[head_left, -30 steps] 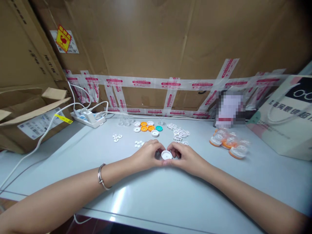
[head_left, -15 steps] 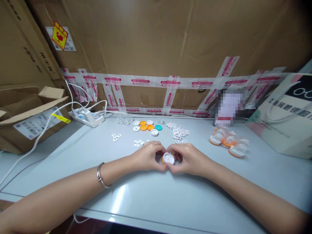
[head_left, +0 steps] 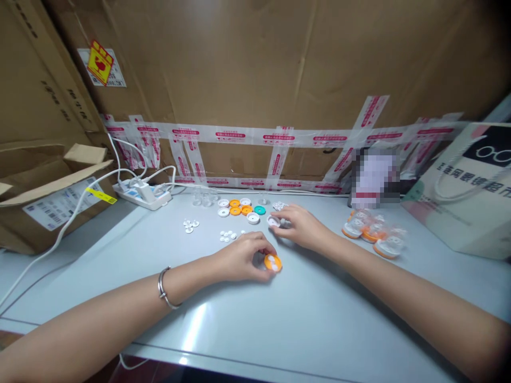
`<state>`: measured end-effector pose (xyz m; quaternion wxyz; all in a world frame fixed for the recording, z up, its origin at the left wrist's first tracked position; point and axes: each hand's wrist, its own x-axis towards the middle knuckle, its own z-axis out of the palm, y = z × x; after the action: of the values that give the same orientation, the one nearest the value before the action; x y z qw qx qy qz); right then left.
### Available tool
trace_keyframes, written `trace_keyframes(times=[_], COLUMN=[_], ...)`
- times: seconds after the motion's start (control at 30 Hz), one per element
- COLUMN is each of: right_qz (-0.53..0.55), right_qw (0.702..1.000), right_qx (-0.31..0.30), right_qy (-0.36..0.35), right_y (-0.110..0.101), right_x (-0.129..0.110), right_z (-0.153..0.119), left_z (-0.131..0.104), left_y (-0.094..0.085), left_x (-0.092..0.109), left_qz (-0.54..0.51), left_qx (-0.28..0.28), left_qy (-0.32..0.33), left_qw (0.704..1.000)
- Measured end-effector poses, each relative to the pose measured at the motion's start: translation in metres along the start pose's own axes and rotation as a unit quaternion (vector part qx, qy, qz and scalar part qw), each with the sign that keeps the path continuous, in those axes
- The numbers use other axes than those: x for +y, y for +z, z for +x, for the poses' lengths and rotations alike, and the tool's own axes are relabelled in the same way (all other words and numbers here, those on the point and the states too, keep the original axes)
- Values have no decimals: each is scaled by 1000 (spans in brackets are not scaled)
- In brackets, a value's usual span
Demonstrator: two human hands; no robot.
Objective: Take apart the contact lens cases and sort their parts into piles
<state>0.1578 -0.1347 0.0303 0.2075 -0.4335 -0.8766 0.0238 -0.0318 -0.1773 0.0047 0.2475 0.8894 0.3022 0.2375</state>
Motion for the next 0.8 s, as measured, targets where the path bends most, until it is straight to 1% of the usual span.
trace_keyframes(times=[0.07,0.13,0.2,0.33,0.43,0.53,0.6,0.63,0.7,0.8], right_qz=[-26,-37,-40,-40,-26,20,79,114,162,191], right_qw=[999,998,996,997,998,998,995,993,987,978], right_qx=[-27,-29,-22,-14,-1,38,42,28,-19,-77], right_qy=[19,53,70,66,63,54,35,25,13,29], right_y=[5,9,12,17,16,9,2,-1,-7,-12], right_x=[2,3,2,2,4,2,-3,-7,-16,-30], right_z=[12,20,25,32,32,21,4,-6,-26,-47], left_z=[0,-1,-1,-1,-1,-1,-1,0,0,1], left_y=[0,0,1,1,1,0,0,0,0,1], left_x=[0,-1,-2,-3,-2,-2,-2,-2,-3,-4], left_qz=[2,4,3,1,-3,-8,-11,-12,-14,-13], left_qx=[0,1,2,3,0,-2,-3,-4,-6,-4], left_qy=[0,4,8,7,5,2,0,1,2,1], left_qw=[1000,1000,1000,1000,1000,1000,1000,1000,1000,1000])
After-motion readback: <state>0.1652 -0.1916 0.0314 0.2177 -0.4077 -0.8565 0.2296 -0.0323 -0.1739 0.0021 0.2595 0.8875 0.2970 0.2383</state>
